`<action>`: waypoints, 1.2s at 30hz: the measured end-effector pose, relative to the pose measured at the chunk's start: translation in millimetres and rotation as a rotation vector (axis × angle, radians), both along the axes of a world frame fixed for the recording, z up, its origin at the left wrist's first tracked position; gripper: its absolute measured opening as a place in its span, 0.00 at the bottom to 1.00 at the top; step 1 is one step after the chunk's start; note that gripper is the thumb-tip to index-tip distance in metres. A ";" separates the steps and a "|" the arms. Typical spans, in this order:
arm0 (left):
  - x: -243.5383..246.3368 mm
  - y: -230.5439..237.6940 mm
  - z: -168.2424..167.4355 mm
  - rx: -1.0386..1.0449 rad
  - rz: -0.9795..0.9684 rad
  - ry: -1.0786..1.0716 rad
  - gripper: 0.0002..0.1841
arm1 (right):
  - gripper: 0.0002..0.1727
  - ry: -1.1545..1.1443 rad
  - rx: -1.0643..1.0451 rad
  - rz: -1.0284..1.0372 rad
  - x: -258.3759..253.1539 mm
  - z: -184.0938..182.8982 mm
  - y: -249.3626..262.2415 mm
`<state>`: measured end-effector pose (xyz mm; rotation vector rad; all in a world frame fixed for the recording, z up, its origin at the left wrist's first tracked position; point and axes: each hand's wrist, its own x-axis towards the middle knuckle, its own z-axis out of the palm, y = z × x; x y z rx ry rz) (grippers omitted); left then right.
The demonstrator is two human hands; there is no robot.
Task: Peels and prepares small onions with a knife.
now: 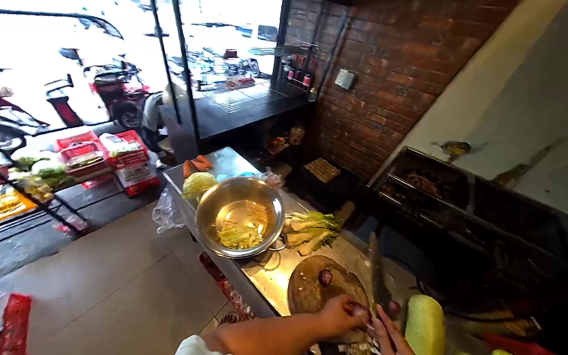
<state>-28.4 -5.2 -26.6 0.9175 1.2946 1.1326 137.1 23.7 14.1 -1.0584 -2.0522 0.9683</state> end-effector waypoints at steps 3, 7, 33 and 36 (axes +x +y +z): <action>-0.7 6.3 -3.0 -0.001 0.004 0.207 0.25 | 0.21 -0.035 0.013 -0.027 -2.5 -11.3 6.7; -13.7 8.5 -1.8 -0.086 0.030 -0.005 0.29 | 0.23 -0.347 -0.010 -0.203 18.5 -17.7 36.2; -20.2 1.2 27.4 -0.121 -0.020 -0.802 0.24 | 0.44 -0.750 -0.130 -0.451 49.3 -22.9 48.0; -18.9 -0.3 30.3 -0.163 0.002 -0.800 0.17 | 0.37 -0.396 -0.173 -0.308 45.0 -8.9 38.5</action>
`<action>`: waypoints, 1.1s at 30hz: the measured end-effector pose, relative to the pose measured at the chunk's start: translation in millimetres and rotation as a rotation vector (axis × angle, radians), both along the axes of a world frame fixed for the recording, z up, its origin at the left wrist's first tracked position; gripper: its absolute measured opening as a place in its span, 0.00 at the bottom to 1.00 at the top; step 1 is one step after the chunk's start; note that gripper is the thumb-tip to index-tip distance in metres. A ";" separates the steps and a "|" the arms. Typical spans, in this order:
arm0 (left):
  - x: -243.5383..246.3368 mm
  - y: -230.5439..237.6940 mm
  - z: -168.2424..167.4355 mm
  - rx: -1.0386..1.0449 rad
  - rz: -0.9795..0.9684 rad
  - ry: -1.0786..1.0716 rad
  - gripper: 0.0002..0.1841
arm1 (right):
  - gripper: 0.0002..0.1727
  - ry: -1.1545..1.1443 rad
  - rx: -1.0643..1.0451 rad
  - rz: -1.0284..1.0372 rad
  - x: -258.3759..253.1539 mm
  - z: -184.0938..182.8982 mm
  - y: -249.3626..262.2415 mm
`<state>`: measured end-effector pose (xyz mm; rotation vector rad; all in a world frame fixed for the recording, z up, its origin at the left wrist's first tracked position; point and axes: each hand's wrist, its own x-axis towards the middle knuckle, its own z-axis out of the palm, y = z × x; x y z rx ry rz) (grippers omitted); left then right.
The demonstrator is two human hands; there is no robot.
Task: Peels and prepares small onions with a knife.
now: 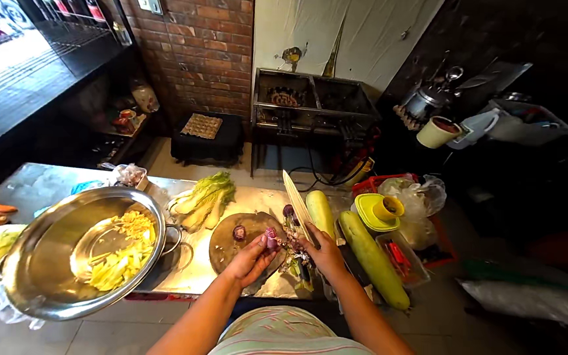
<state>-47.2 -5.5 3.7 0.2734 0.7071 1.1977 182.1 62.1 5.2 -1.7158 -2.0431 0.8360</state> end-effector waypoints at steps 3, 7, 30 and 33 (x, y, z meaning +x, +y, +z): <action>2.1 -1.1 -4.5 0.036 -0.043 -0.017 0.14 | 0.39 0.326 0.136 0.189 -17.3 7.9 -16.7; 5.3 -0.6 -4.7 0.101 -0.145 -0.044 0.15 | 0.37 0.423 0.303 0.243 -39.5 15.3 -27.2; 13.5 -8.3 17.7 0.119 -0.134 -0.074 0.10 | 0.26 0.575 0.360 0.221 -45.2 21.8 -34.8; 15.2 -8.5 20.9 0.107 -0.117 -0.039 0.10 | 0.22 0.613 0.338 0.231 -44.9 21.6 -36.5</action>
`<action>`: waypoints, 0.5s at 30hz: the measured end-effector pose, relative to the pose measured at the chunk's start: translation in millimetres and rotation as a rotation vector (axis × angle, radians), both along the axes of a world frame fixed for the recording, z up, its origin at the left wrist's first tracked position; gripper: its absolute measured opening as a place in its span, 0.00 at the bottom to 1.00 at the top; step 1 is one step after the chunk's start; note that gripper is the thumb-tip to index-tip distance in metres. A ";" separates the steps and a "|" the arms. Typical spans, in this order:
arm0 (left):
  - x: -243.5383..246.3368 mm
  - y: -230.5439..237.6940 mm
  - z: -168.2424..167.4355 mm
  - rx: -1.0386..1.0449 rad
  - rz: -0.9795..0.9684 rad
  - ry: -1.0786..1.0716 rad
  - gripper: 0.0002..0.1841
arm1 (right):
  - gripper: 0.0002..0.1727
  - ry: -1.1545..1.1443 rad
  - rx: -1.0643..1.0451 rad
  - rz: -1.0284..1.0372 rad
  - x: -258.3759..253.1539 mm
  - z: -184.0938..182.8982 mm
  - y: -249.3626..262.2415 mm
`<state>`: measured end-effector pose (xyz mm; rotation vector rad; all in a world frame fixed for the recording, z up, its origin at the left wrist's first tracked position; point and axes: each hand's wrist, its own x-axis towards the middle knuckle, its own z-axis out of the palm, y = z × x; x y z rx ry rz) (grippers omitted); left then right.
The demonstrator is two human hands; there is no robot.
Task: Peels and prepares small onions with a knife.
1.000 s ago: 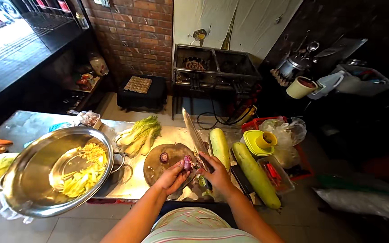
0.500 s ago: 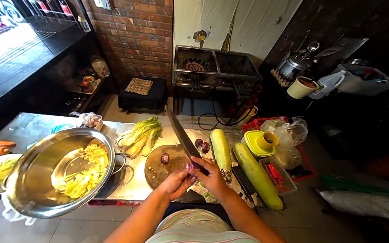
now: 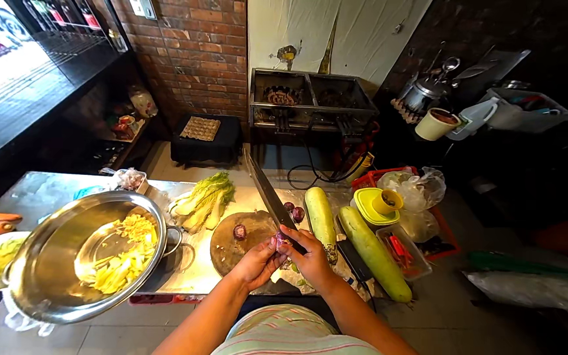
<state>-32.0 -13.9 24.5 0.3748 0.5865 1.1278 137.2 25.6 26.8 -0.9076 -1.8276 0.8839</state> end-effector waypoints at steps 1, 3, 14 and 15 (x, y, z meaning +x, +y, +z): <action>0.8 0.1 0.6 -0.001 0.011 0.023 0.10 | 0.21 0.005 -0.005 0.006 0.3 -0.7 0.0; 1.9 0.8 1.0 -0.005 0.031 0.044 0.10 | 0.21 -0.011 -0.030 0.002 1.3 -1.2 0.5; 13.4 5.0 -4.9 -0.041 0.238 0.223 0.19 | 0.18 -0.272 0.127 -0.185 8.4 -7.0 4.7; 15.1 5.5 -5.4 -0.062 0.264 0.234 0.19 | 0.17 -0.298 0.201 -0.190 8.3 -9.0 4.4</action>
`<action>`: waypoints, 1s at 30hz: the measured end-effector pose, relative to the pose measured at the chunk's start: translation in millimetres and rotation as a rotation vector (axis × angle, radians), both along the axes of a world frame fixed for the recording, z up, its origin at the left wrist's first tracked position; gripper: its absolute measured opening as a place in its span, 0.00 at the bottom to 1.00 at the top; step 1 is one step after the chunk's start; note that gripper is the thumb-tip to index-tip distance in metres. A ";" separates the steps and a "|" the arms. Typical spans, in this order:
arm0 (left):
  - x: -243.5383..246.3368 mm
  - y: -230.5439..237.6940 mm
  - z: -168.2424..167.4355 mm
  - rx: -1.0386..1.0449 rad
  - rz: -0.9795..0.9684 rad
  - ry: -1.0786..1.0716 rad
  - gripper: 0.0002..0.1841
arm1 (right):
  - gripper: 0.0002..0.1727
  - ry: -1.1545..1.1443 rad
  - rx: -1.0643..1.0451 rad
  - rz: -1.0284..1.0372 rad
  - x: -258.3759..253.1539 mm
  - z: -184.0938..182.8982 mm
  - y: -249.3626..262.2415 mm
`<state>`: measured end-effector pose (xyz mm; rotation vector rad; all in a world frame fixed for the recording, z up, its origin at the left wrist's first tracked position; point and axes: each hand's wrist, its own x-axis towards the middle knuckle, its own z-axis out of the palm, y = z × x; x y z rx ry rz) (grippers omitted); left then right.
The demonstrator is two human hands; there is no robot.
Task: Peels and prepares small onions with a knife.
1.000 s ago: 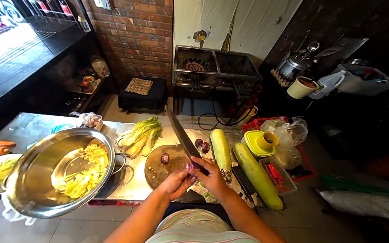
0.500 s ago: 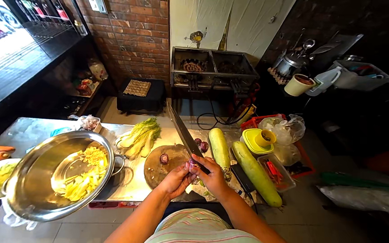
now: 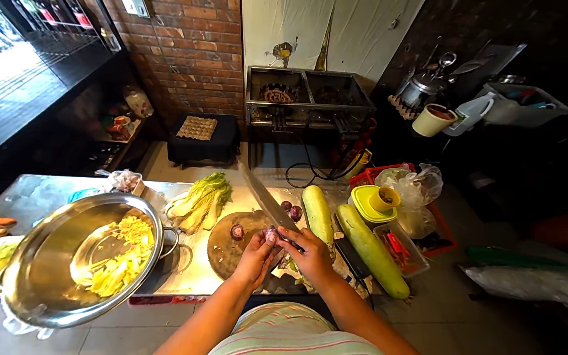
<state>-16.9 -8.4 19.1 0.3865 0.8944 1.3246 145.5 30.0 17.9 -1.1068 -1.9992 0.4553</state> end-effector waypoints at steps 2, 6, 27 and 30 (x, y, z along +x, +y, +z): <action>4.2 1.5 -0.5 -0.061 0.065 -0.016 0.14 | 0.16 -0.018 0.066 0.053 -1.2 -3.4 -2.7; 2.0 12.7 -5.3 -0.239 0.230 -0.127 0.10 | 0.16 -0.024 0.022 0.147 -1.9 -5.8 -5.2; -27.7 4.5 -16.0 -0.077 0.005 -0.396 0.18 | 0.50 -0.674 -0.575 -0.346 40.8 -7.9 37.0; -31.4 4.4 -20.7 0.102 -0.154 -0.305 0.23 | 0.42 -0.391 -0.543 -0.224 39.0 7.5 29.0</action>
